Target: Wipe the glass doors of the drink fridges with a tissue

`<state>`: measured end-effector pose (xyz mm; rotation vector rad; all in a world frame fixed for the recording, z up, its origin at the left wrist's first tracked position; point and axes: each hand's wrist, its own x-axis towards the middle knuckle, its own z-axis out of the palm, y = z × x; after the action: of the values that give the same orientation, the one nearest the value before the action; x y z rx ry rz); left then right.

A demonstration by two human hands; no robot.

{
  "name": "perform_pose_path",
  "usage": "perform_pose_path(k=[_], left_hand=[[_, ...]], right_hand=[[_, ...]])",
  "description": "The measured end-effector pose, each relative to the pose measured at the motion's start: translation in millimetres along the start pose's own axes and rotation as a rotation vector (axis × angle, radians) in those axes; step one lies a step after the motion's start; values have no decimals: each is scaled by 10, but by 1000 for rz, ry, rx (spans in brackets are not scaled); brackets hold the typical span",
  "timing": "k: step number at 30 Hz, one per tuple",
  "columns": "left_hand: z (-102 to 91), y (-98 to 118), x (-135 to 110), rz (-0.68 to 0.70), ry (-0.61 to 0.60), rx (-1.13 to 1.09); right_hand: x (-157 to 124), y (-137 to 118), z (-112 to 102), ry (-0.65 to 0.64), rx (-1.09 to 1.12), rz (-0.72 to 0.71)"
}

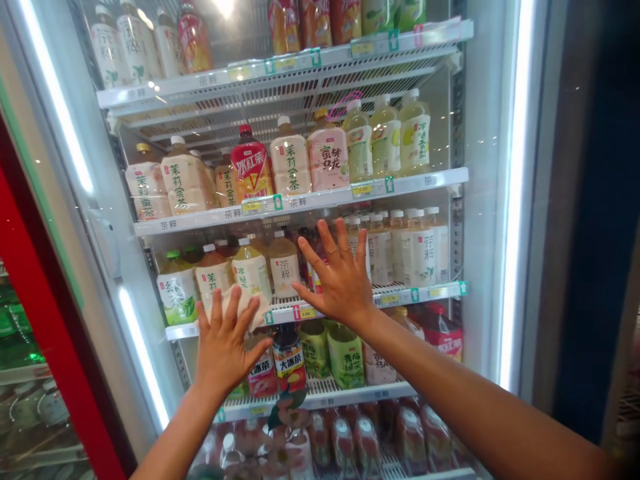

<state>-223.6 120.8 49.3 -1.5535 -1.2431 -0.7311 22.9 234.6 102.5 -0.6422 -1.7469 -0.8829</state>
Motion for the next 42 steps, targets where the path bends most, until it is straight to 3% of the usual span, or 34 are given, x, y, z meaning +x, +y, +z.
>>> perform_pose_path(k=[3,5,7,10,12,13,15,17,19,21,25,27,32,34,37,39,40,42], left_hand=[[-107,-330,661,-81,108,-9],[-151,-432,931,-107,129,-14],[-140,-362,854,-70,111,-11],[-78,-111,364,34,24,16],[-67,-38,205,95,-29,35],[-76,-53,253,112,-36,39],[-110,-150,574,103,-3,36],[-134,-232,976,14,72,30],[-115,-182,1154,-49,120,21],[-49,13,972,-51,116,8],[54,353,284,-11,28,14],[30,294,338,7,16,18],[-66,-6,1155,-59,125,4],[-31,81,1055,-57,127,5],[46,303,464,-10,60,22],[47,312,217,34,-1,37],[28,247,225,48,-12,37],[-35,16,486,43,10,24]], right_hand=[[-4,0,14,29,16,-2],[-7,3,24,39,26,-5],[-8,5,31,46,33,-7],[-6,4,35,69,38,-18],[-4,3,33,79,42,-23],[-4,3,31,80,44,-23],[-4,4,28,75,48,-20],[-6,6,27,71,51,-18],[-8,8,30,70,53,-16],[-8,6,33,71,52,-12],[0,1,35,74,54,-8],[2,1,36,84,61,-12],[-2,5,46,89,63,-13],[-2,5,48,87,62,-10],[-1,5,45,87,60,-15],[-1,6,40,84,60,-19],[-2,6,37,82,61,-18],[-4,9,34,78,61,-14]])
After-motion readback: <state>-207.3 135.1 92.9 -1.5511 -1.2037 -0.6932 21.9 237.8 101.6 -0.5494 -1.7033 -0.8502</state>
